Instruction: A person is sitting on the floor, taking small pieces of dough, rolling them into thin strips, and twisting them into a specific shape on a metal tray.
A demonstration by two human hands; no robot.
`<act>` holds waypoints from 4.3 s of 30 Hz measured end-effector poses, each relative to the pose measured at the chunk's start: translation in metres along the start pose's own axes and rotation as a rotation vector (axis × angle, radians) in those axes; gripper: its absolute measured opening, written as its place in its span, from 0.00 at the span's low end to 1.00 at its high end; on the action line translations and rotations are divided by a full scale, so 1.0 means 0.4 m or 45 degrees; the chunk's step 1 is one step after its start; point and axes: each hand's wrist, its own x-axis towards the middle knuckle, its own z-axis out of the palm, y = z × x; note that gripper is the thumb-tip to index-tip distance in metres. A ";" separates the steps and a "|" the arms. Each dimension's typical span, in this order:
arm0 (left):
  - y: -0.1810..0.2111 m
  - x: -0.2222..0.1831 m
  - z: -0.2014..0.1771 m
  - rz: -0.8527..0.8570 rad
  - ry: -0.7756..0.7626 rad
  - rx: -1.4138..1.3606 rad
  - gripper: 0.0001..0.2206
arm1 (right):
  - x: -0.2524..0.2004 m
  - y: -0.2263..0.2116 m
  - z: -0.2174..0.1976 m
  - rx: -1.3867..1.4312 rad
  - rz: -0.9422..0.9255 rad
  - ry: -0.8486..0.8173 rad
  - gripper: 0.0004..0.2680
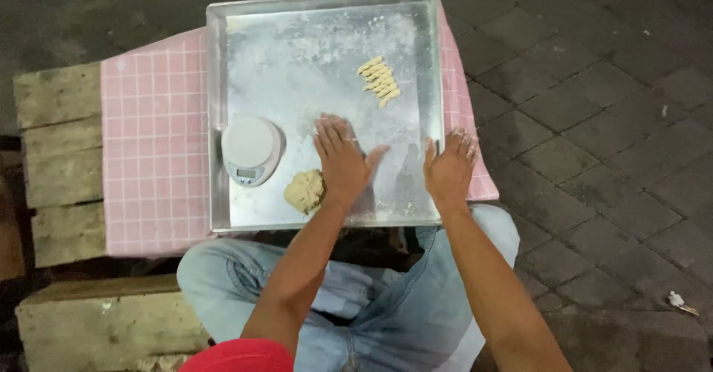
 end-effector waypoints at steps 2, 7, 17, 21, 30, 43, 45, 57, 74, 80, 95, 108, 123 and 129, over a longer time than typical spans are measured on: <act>-0.005 -0.034 0.011 0.043 -0.025 -0.004 0.52 | -0.011 0.004 0.006 0.002 -0.021 0.011 0.26; -0.043 0.082 0.066 0.035 0.153 0.005 0.43 | -0.012 -0.007 -0.018 0.047 0.038 -0.049 0.25; -0.163 0.440 0.298 -0.021 0.553 0.169 0.38 | 0.008 -0.011 -0.013 0.051 0.104 -0.126 0.24; -0.146 0.408 0.192 -0.112 0.089 -0.009 0.36 | 0.008 0.004 -0.011 0.138 -0.025 -0.064 0.23; 0.009 0.064 0.025 -0.143 0.069 -0.010 0.49 | -0.003 0.000 0.002 0.016 0.027 -0.064 0.25; -0.003 0.069 0.052 0.595 0.060 -0.301 0.50 | 0.001 0.008 0.013 -0.014 0.066 -0.025 0.27; -0.024 0.103 0.078 0.628 -0.048 -0.300 0.48 | 0.006 0.009 0.008 -0.021 0.060 -0.011 0.27; -0.154 0.089 -0.059 0.181 -0.420 -0.445 0.16 | -0.003 0.018 0.015 -0.005 0.037 -0.032 0.26; -0.050 0.025 -0.029 0.327 0.015 -0.237 0.39 | -0.005 0.024 0.042 -0.114 0.032 0.070 0.25; -0.048 0.189 0.069 0.212 0.144 -0.249 0.43 | 0.007 0.014 0.027 -0.153 0.047 0.035 0.25; -0.034 0.122 0.048 0.103 0.010 -0.234 0.46 | 0.000 0.002 0.016 -0.044 0.057 -0.018 0.25; -0.040 0.169 0.117 0.161 0.279 -0.103 0.44 | 0.009 -0.022 -0.019 0.000 0.113 -0.093 0.27; -0.012 0.212 0.129 0.077 0.215 -0.090 0.43 | 0.007 -0.014 -0.024 0.023 0.101 -0.108 0.25; 0.047 0.029 0.004 0.029 0.065 -0.169 0.49 | -0.001 0.002 0.009 -0.057 0.054 -0.013 0.26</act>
